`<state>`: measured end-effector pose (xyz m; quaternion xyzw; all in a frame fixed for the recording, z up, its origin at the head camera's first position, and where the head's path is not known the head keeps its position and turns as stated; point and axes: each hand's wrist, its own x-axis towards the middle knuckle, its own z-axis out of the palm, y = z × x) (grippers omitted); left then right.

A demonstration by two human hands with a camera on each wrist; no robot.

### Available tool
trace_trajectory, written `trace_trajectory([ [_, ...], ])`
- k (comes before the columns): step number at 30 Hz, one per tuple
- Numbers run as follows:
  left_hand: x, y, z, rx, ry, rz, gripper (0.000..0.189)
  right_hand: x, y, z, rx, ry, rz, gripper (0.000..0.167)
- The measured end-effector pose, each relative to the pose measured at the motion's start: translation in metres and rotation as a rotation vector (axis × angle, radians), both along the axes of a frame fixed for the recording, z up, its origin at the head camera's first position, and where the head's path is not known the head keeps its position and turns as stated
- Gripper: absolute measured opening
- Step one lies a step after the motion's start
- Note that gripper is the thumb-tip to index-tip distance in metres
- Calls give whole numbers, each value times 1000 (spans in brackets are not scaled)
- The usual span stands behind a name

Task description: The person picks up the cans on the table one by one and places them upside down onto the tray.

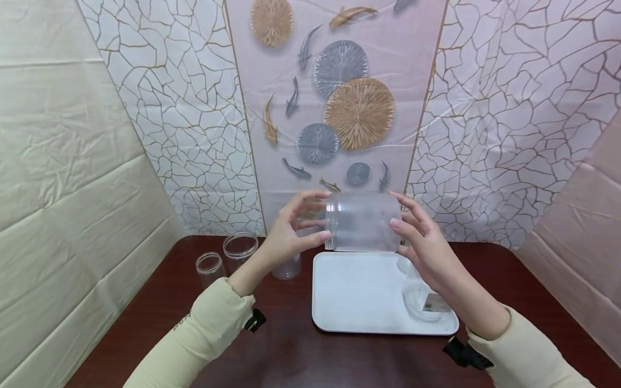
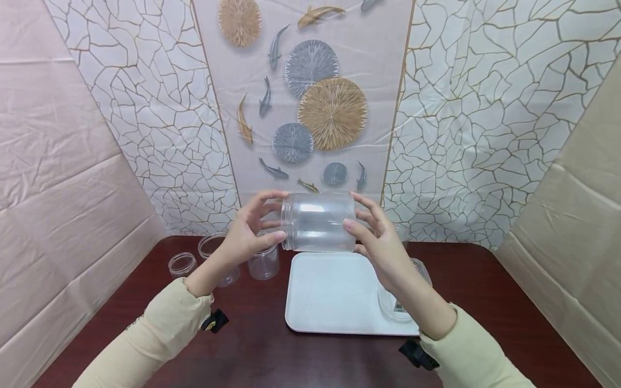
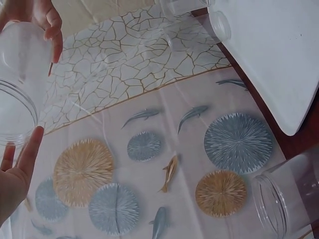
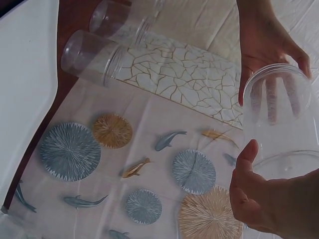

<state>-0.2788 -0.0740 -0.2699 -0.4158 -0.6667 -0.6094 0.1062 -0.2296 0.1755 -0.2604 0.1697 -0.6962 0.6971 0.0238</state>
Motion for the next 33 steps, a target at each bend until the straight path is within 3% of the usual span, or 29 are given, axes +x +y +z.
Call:
trace_trajectory([
  [6,-3,0,-5,-29,25,-6,65,-1,2,0,-28,28,10,45],
  [11,-5,0,-12,-86,55,7,89,0,5,1,7,55,2,48],
  [15,-8,-1,-21,-136,58,28,96,-1,7,2,40,57,-17,50],
  [22,-20,-8,-41,-224,16,64,97,-5,15,3,15,63,-40,50],
  [25,-22,-13,-53,-303,-5,104,98,-8,17,3,7,60,-53,49],
  [33,-22,-22,-86,-540,25,219,106,-10,25,-1,7,38,-78,46],
])
